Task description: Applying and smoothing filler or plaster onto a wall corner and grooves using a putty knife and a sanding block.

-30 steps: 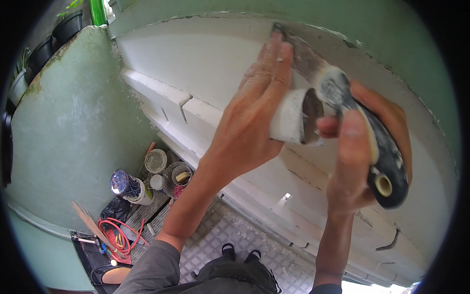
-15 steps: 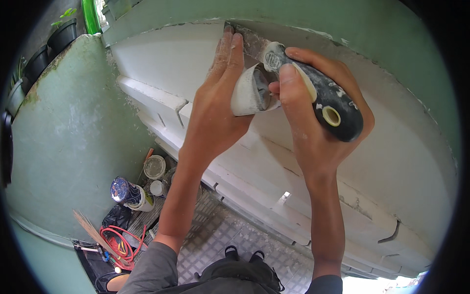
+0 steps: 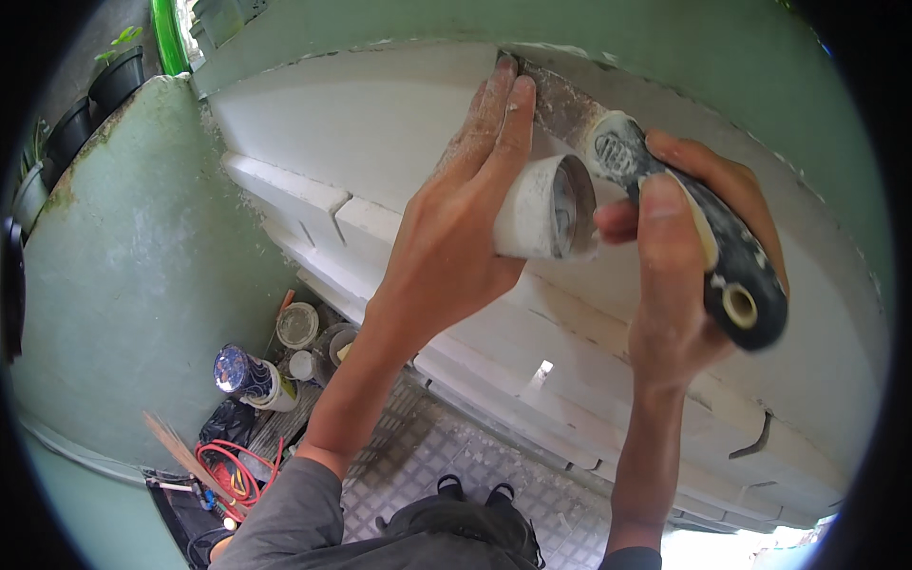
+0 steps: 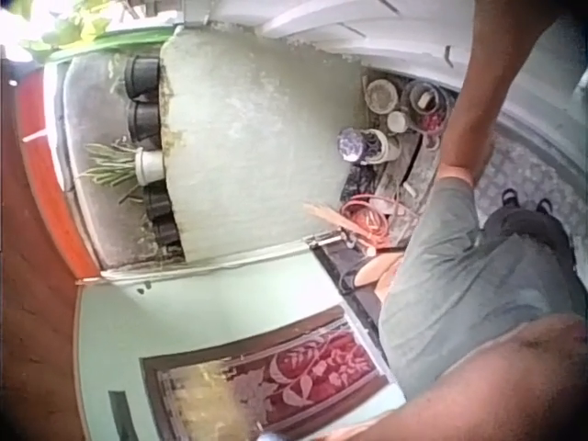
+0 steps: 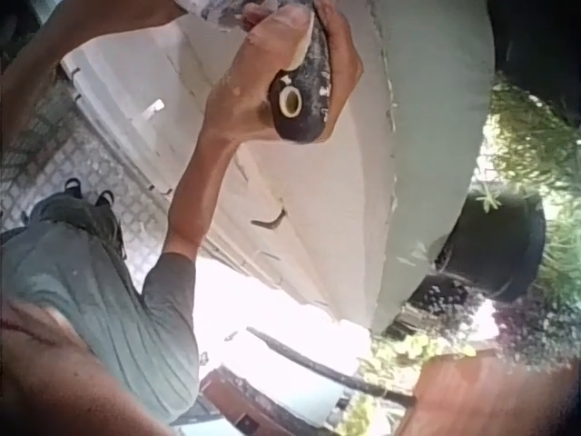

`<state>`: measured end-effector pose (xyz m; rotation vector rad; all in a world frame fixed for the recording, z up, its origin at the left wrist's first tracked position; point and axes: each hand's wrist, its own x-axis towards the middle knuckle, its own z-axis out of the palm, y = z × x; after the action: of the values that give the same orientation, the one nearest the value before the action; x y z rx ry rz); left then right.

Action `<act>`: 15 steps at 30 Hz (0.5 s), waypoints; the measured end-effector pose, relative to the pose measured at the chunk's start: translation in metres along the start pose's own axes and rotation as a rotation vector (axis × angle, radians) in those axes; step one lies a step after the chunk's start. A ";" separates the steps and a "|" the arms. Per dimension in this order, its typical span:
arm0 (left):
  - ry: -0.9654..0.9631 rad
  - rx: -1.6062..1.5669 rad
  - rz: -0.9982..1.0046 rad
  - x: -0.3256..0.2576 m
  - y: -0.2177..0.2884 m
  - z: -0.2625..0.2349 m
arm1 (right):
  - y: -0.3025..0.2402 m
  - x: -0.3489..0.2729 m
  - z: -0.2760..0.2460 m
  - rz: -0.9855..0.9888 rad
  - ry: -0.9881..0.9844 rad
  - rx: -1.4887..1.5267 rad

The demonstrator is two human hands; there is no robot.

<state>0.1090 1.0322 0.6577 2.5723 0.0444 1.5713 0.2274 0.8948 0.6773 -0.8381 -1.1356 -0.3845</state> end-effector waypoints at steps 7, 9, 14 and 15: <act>0.073 0.015 0.053 -0.001 0.006 0.019 | 0.008 -0.011 -0.013 0.001 0.013 -0.017; 0.096 0.047 0.034 -0.001 -0.002 0.013 | 0.012 -0.005 0.001 0.008 -0.017 -0.003; 0.071 0.028 0.004 -0.002 -0.008 0.000 | 0.012 -0.005 0.012 -0.064 -0.072 -0.014; 0.071 0.028 0.003 -0.003 -0.003 0.000 | 0.007 -0.008 0.008 -0.063 -0.073 -0.014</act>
<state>0.1078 1.0348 0.6547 2.5379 0.0703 1.6742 0.2241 0.9042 0.6685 -0.8356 -1.2301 -0.4175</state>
